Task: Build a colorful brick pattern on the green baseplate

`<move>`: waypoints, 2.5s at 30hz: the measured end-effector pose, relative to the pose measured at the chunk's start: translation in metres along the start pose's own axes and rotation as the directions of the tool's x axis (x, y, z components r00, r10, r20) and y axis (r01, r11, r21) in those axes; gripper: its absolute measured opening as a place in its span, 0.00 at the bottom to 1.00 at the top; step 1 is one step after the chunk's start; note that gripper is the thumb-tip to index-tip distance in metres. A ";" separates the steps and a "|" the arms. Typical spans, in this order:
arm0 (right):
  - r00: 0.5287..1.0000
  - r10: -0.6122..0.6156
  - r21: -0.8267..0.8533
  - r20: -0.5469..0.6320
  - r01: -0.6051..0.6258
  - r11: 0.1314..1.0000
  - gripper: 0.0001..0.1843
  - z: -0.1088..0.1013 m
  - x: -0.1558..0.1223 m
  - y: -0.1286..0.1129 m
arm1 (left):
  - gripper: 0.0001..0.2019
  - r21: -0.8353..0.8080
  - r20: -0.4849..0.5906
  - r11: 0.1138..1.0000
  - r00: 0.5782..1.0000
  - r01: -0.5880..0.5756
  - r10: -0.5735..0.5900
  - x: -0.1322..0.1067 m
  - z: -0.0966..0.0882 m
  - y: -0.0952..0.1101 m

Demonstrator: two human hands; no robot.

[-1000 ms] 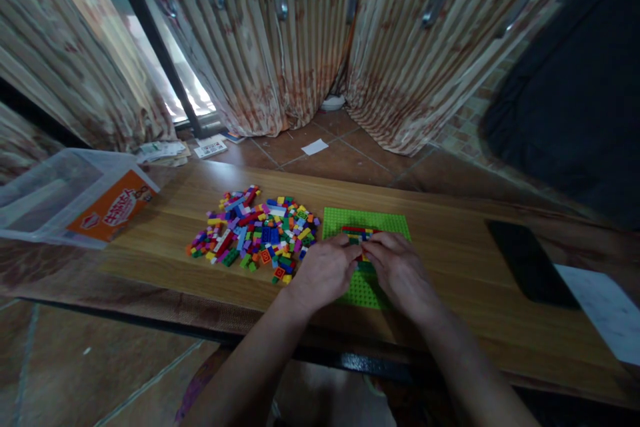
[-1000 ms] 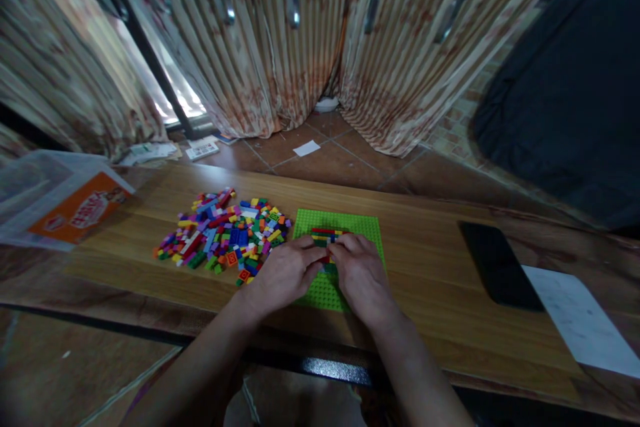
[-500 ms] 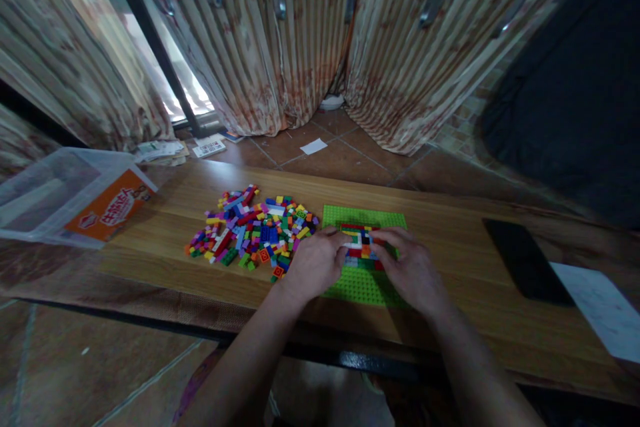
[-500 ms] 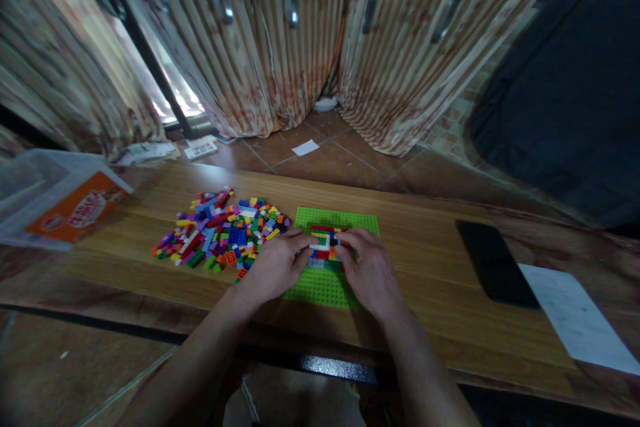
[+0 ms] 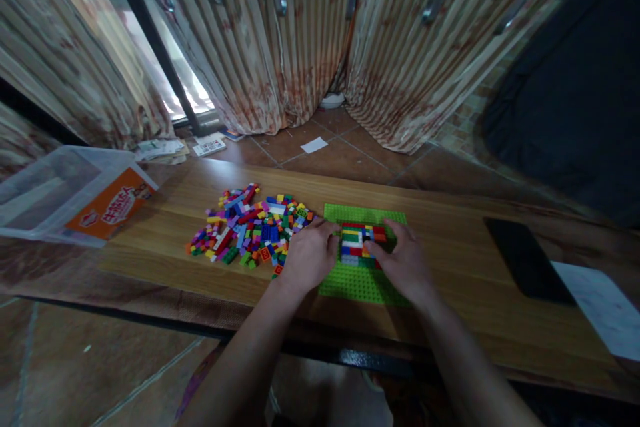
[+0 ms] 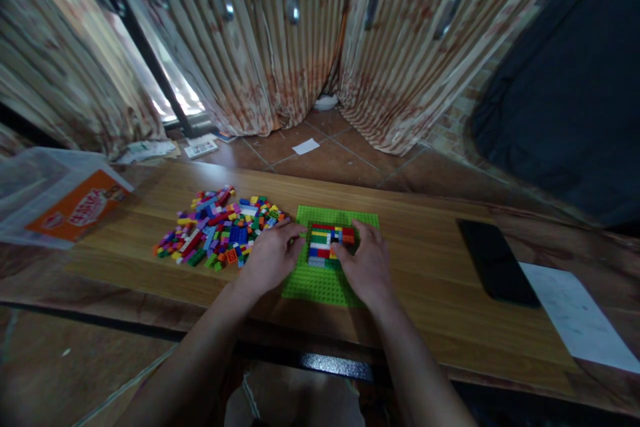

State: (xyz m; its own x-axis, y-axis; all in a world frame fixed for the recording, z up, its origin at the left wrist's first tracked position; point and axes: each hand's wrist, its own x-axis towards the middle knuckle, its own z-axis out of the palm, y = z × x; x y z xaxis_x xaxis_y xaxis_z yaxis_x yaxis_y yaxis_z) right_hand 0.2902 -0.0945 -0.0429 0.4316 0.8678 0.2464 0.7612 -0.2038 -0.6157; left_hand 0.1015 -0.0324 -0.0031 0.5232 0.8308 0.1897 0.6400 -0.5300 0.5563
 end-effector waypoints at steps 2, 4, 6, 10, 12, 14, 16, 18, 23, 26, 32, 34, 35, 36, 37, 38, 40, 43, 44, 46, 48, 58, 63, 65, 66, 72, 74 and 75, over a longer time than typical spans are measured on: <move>1.000 -0.015 0.013 -0.009 0.015 1.000 0.29 0.002 0.001 0.002 | 0.12 0.001 -0.004 1.000 1.000 0.010 -0.010 0.000 -0.001 -0.001; 0.999 -0.030 0.015 -0.020 0.030 0.999 0.27 0.004 0.001 0.004 | 0.12 0.000 -0.010 1.000 1.000 0.013 -0.013 0.000 -0.001 -0.003; 0.999 -0.031 0.005 -0.021 0.031 1.000 0.27 0.005 0.002 0.006 | 0.12 -0.002 -0.018 1.000 1.000 0.014 -0.014 0.000 -0.002 -0.004; 1.000 -0.009 0.003 0.001 0.009 1.000 0.27 0.006 0.003 0.007 | 0.12 -0.028 -0.033 0.999 0.999 0.037 -0.038 0.000 -0.005 -0.006; 1.000 -0.015 0.020 -0.005 0.016 1.000 0.26 0.007 0.003 0.007 | 0.12 -0.059 -0.052 0.997 0.997 0.046 -0.049 0.001 -0.009 -0.008; 0.999 -0.031 0.036 -0.010 0.031 0.999 0.25 0.008 0.003 0.007 | 0.12 -0.095 -0.085 0.995 0.995 0.043 -0.051 0.002 -0.014 -0.014; 1.000 -0.029 0.045 -0.003 0.029 0.999 0.25 0.008 0.003 0.009 | 0.12 -0.131 -0.131 0.990 0.989 0.053 -0.071 0.003 -0.022 -0.022; 1.000 -0.017 0.056 0.010 0.017 0.998 0.27 0.007 0.002 0.010 | 0.12 -0.173 -0.170 0.981 0.978 0.091 -0.121 0.002 -0.034 -0.036; 0.988 0.144 0.155 0.057 -0.151 0.976 0.30 -0.004 0.005 0.010 | 0.14 -0.304 -0.141 0.923 0.947 0.234 -0.287 -0.013 -0.071 -0.074; 0.967 0.243 0.185 0.072 -0.252 0.950 0.31 -0.010 0.008 0.007 | 0.14 -0.282 -0.095 0.918 0.944 0.279 -0.316 -0.024 -0.084 -0.085; 0.965 0.257 0.091 0.046 -0.260 0.961 0.31 -0.014 0.008 -0.004 | 0.13 -0.140 -0.154 0.925 0.915 0.354 -0.374 -0.034 -0.091 -0.093; 0.965 0.252 0.071 0.065 -0.257 0.964 0.32 -0.015 0.009 -0.004 | 0.14 -0.114 -0.208 0.913 0.890 0.391 -0.406 -0.037 -0.094 -0.097; 0.966 0.246 0.063 0.073 -0.251 0.966 0.32 -0.014 0.009 -0.003 | 0.14 -0.101 -0.215 0.906 0.880 0.411 -0.423 -0.039 -0.096 -0.099; 0.966 0.244 0.053 0.082 -0.248 0.967 0.32 -0.014 0.010 -0.001 | 0.15 -0.087 -0.208 0.896 0.871 0.436 -0.444 -0.041 -0.097 -0.101; 0.965 0.246 0.041 0.088 -0.250 0.967 0.32 -0.013 0.011 0.001 | 0.15 -0.070 -0.189 0.883 0.863 0.464 -0.468 -0.043 -0.098 -0.103; 0.964 0.250 0.026 0.094 -0.253 0.967 0.33 -0.013 0.011 0.003 | 0.15 -0.049 -0.167 0.870 0.854 0.491 -0.492 -0.044 -0.099 -0.103; 0.964 0.246 0.000 0.099 -0.248 0.969 0.33 -0.011 0.013 0.007 | 0.16 -0.005 -0.141 0.843 0.834 0.538 -0.534 -0.046 -0.100 -0.103; 0.969 0.223 -0.007 0.109 -0.223 0.975 0.33 -0.008 0.013 0.010 | 0.16 0.061 -0.109 0.810 0.810 0.584 -0.576 -0.044 -0.100 -0.099; 0.970 0.218 -0.007 0.110 -0.219 0.976 0.32 -0.008 0.013 0.011 | 0.15 0.085 -0.088 0.799 0.803 0.595 -0.589 -0.043 -0.099 -0.098; 0.970 0.217 -0.005 0.110 -0.218 0.976 0.32 -0.007 0.013 0.010 | 0.15 0.128 -0.048 0.778 0.787 0.615 -0.615 -0.040 -0.098 -0.095; 0.968 0.222 0.004 0.118 -0.224 0.974 0.31 -0.007 0.013 0.010 | 0.14 0.157 -0.032 0.762 0.775 0.628 -0.631 -0.039 -0.097 -0.092; 0.976 0.189 0.026 0.108 -0.193 0.981 0.28 -0.007 0.012 0.006 | 0.07 0.154 0.013 0.767 0.775 0.623 -0.632 -0.037 -0.097 -0.093; 0.975 0.197 0.075 0.099 -0.205 0.976 0.27 -0.007 0.012 0.005 | 0.05 0.136 0.010 0.776 0.783 0.616 -0.623 -0.038 -0.095 -0.099; 0.977 0.194 0.106 0.091 -0.203 0.973 0.27 -0.007 0.012 0.005 | 0.05 0.123 0.018 0.789 0.793 0.602 -0.608 -0.039 -0.096 -0.101; 0.978 0.193 0.113 0.084 -0.201 0.973 0.27 -0.007 0.012 0.005 | 0.06 0.118 0.025 0.796 0.799 0.594 -0.601 -0.039 -0.096 -0.101; 0.982 0.183 0.181 0.050 -0.189 0.965 0.25 -0.005 0.012 0.006 | 0.08 0.140 0.070 0.795 0.794 0.591 -0.603 -0.041 -0.100 -0.102; 0.982 0.182 0.190 0.051 -0.188 0.964 0.24 -0.004 0.012 0.007 | 0.07 0.155 0.068 0.793 0.794 0.590 -0.604 -0.039 -0.100 -0.101; 0.982 0.183 0.194 0.056 -0.190 0.962 0.24 -0.004 0.011 0.008 | 0.06 0.169 0.065 0.791 0.794 0.589 -0.605 -0.039 -0.100 -0.101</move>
State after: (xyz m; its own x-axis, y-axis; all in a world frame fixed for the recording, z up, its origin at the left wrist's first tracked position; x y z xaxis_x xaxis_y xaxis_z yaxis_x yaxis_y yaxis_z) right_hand 0.3027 -0.0878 -0.0419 0.5360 0.8397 0.0877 0.5567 -0.2735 -0.7844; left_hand -0.0393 0.0059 0.0141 0.0647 0.9690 -0.2386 0.9089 0.0415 0.4150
